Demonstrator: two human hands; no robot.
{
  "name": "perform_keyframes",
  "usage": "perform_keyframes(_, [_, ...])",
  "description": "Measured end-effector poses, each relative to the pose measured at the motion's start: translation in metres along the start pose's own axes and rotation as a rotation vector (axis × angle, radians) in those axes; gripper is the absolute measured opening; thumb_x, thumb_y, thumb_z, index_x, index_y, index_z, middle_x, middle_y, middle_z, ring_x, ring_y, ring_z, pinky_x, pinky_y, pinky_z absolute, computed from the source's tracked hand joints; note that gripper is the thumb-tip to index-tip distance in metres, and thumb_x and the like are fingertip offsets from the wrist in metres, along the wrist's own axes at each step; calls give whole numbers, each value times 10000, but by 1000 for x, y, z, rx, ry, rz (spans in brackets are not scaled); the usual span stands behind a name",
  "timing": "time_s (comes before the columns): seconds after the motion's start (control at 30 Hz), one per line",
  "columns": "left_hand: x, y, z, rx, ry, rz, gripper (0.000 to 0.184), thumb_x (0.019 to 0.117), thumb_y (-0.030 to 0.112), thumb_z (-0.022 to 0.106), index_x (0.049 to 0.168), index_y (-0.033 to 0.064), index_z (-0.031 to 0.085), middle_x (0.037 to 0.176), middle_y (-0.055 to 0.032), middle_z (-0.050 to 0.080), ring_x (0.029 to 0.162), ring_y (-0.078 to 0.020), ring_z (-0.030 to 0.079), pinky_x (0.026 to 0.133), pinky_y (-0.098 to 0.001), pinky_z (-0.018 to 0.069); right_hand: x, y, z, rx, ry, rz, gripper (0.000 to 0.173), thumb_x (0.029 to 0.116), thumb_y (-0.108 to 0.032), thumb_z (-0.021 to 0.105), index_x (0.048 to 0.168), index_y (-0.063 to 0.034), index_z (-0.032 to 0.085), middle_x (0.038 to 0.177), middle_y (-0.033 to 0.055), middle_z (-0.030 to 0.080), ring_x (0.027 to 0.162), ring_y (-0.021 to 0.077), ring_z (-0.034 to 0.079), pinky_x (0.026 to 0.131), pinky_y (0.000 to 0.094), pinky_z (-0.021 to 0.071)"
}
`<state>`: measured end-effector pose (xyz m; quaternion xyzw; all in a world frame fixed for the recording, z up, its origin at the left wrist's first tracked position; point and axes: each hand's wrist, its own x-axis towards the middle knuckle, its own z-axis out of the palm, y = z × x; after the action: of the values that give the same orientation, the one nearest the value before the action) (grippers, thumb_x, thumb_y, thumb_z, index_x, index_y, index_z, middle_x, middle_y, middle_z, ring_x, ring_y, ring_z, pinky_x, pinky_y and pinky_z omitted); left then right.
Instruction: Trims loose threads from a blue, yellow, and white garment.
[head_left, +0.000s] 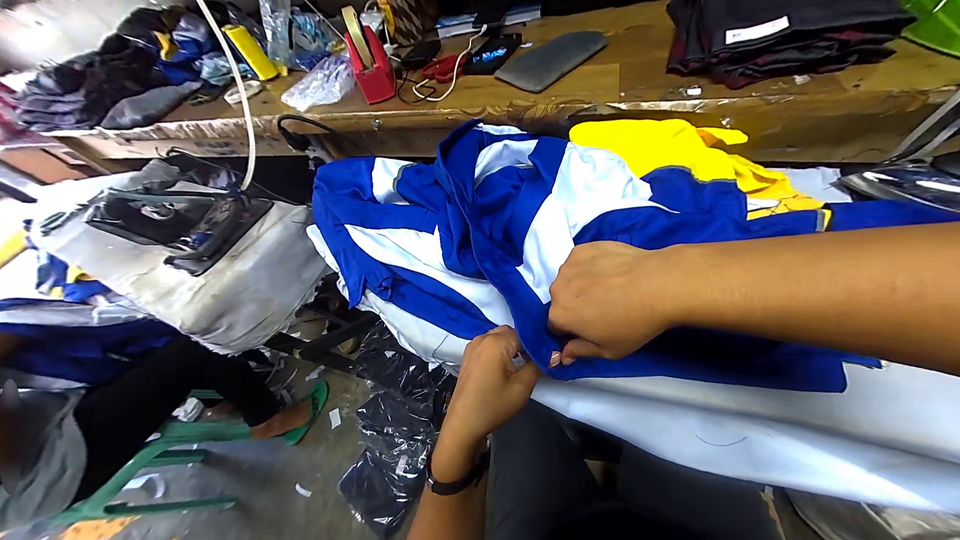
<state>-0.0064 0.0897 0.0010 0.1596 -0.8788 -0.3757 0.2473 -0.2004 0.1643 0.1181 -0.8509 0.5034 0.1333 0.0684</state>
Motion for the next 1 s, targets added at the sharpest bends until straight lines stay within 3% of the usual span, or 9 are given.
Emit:
perform_keyframes(0.2, [-9, -3, 6, 18, 66, -32, 252, 929, 313, 701, 870, 72, 752, 826, -1, 726, 830, -49, 691, 808, -307, 562, 0, 1, 10, -27, 87, -44, 387, 948, -438, 693, 744, -109, 708, 618, 2, 576, 624, 181, 601, 588, 407, 417])
perform_keyframes(0.33, [-20, -4, 16, -61, 238, -156, 233, 900, 282, 734, 906, 49, 741, 843, 2, 741, 833, -31, 708, 822, -288, 590, -15, -14, -6, -26, 49, 103, 387, 931, -435, 724, 846, -58, 736, 679, 56, 620, 689, 246, 632, 662, 468, 453])
perform_keyframes(0.4, [-27, -1, 26, -353, 349, -235, 110, 884, 108, 748, 940, 16, 723, 845, 9, 746, 821, -31, 716, 812, -250, 608, -28, -11, 4, 69, 222, 238, 419, 894, -497, 735, 821, -87, 701, 639, 30, 581, 635, 234, 616, 596, 457, 450])
perform_keyframes(0.47, [-33, 7, 37, -748, 410, -345, 89, 901, -35, 668, 978, 5, 689, 845, -4, 742, 780, -57, 706, 780, -242, 601, -36, -14, 29, 288, 386, 415, 382, 906, -525, 703, 824, -155, 654, 608, -22, 541, 595, 180, 584, 553, 421, 434])
perform_keyframes(0.57, [-36, 19, 51, -1116, 428, -489, 113, 959, -23, 587, 980, 18, 690, 867, -34, 735, 773, -84, 694, 731, -241, 584, -33, -27, 80, 856, 443, 548, 374, 1007, -476, 591, 913, -121, 661, 678, -13, 532, 633, 138, 519, 598, 391, 424])
perform_keyframes(0.63, [-32, 25, 58, -1164, 419, -472, 94, 963, -6, 607, 1006, 20, 685, 910, -41, 734, 813, -88, 698, 744, -249, 590, -23, -39, 109, 1184, 606, 482, 297, 1032, -380, 576, 935, -111, 655, 698, -84, 513, 606, -3, 462, 579, 205, 394])
perform_keyframes(0.7, [-28, 29, 62, -1107, 444, -424, 91, 950, -14, 623, 1018, 20, 672, 916, -26, 733, 826, -73, 694, 755, -237, 580, -13, -49, 118, 1483, 807, 377, 164, 1024, -192, 579, 869, -140, 580, 686, -129, 481, 585, -64, 443, 557, 114, 374])
perform_keyframes(0.83, [-23, 33, 62, -1066, 521, -344, 157, 938, -13, 642, 1091, 15, 622, 964, -16, 734, 895, -80, 699, 840, -259, 581, -6, -52, 122, 1474, 1079, 321, 124, 968, -109, 620, 862, -156, 577, 678, -160, 486, 585, -86, 450, 556, 89, 373])
perform_keyframes(1.0, [-21, 29, 68, -1409, 437, -379, 90, 928, 87, 712, 1012, 56, 712, 987, -63, 742, 887, -111, 708, 777, -254, 581, -2, -48, 127, 1538, 1122, 296, 124, 963, -91, 626, 867, -158, 585, 682, -155, 512, 598, -73, 479, 571, 103, 401])
